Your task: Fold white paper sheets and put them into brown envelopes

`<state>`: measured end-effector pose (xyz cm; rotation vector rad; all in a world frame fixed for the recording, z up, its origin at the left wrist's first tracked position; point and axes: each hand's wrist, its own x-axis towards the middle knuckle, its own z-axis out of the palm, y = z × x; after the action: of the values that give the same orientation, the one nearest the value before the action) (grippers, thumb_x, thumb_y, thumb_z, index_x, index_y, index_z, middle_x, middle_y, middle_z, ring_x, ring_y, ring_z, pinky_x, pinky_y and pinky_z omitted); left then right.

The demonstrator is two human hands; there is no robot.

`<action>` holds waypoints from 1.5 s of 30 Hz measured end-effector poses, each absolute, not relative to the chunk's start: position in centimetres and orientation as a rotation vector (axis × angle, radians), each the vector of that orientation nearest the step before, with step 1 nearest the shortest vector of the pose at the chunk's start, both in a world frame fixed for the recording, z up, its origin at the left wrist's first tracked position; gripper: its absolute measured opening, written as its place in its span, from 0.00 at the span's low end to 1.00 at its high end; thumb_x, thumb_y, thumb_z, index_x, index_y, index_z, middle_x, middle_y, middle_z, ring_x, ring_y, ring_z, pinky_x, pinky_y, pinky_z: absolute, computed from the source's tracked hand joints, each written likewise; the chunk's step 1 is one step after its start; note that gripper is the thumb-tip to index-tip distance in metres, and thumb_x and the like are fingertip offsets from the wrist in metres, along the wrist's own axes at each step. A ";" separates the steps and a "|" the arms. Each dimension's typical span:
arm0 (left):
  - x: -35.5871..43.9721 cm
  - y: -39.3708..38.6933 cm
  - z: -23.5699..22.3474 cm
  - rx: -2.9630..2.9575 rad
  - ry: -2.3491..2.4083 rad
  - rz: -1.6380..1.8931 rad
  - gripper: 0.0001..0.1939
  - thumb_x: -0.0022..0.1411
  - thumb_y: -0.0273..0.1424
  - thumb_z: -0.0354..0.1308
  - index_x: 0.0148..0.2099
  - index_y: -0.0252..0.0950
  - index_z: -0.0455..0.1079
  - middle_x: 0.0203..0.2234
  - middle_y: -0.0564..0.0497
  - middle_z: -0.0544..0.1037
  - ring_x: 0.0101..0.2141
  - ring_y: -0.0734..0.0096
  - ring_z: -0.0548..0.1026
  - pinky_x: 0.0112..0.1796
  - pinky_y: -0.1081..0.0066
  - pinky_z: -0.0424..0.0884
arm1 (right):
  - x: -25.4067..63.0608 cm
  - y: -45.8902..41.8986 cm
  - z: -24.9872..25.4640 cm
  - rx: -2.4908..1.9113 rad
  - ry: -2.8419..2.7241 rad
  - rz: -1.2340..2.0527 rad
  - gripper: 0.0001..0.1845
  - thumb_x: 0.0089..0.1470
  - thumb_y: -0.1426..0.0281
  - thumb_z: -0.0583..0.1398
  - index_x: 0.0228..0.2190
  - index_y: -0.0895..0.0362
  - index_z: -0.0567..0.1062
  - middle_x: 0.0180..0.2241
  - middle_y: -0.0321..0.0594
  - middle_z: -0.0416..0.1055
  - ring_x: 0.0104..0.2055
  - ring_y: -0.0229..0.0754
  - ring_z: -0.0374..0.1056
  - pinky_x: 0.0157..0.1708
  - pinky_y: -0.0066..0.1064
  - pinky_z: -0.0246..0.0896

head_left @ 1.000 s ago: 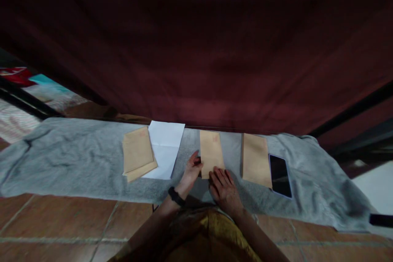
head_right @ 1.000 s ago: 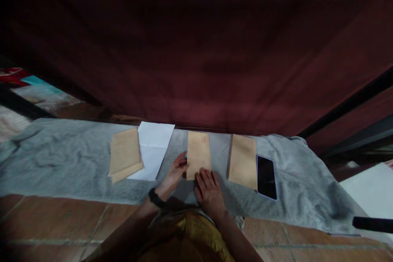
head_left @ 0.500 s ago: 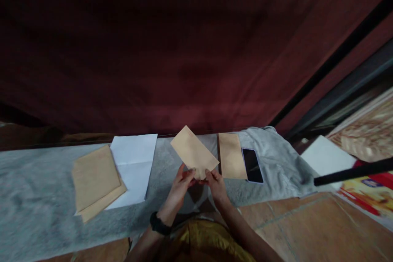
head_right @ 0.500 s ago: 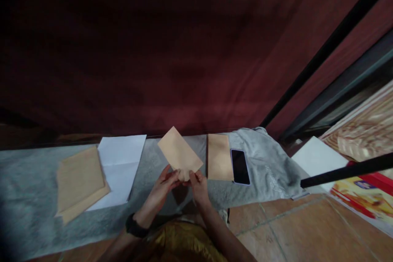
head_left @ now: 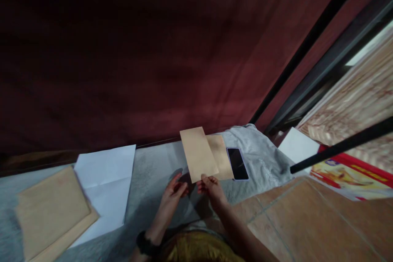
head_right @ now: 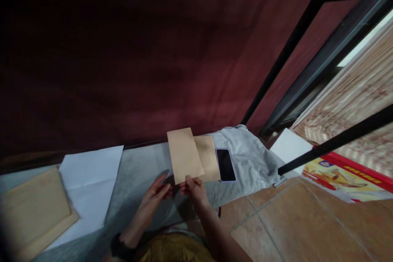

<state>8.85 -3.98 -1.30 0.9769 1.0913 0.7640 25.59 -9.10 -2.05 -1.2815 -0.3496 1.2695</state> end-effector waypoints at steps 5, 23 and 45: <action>8.2 -3.6 -3.1 1.035 1.134 0.736 0.39 0.40 0.53 0.72 0.51 0.34 0.77 0.26 0.51 0.79 0.27 0.64 0.76 0.31 0.66 0.73 | 28.9 -9.2 -1.1 -1.298 -0.218 1.097 0.31 0.28 0.44 0.76 0.20 0.58 0.76 0.23 0.41 0.77 0.21 0.37 0.70 0.22 0.27 0.69; 7.9 -4.6 -4.0 1.187 1.138 0.723 0.28 0.48 0.51 0.67 0.45 0.36 0.79 0.30 0.45 0.81 0.31 0.58 0.78 0.36 0.60 0.75 | 30.9 -11.9 -2.0 -1.397 -0.175 1.209 0.23 0.47 0.51 0.71 0.26 0.61 0.79 0.25 0.43 0.78 0.22 0.36 0.70 0.20 0.24 0.67; -3.4 -2.1 -1.2 2.061 2.292 0.325 0.21 0.70 0.28 0.49 0.62 0.28 0.67 0.59 0.30 0.72 0.61 0.44 0.67 0.58 0.50 0.65 | 29.6 -12.8 -3.4 -1.680 -0.468 1.240 0.33 0.37 0.40 0.67 0.32 0.56 0.82 0.35 0.47 0.83 0.33 0.51 0.76 0.30 0.37 0.73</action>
<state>-3.36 -2.07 -1.20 2.0610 2.2915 0.3254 29.62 -12.84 -3.42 -1.6800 -0.4677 1.2398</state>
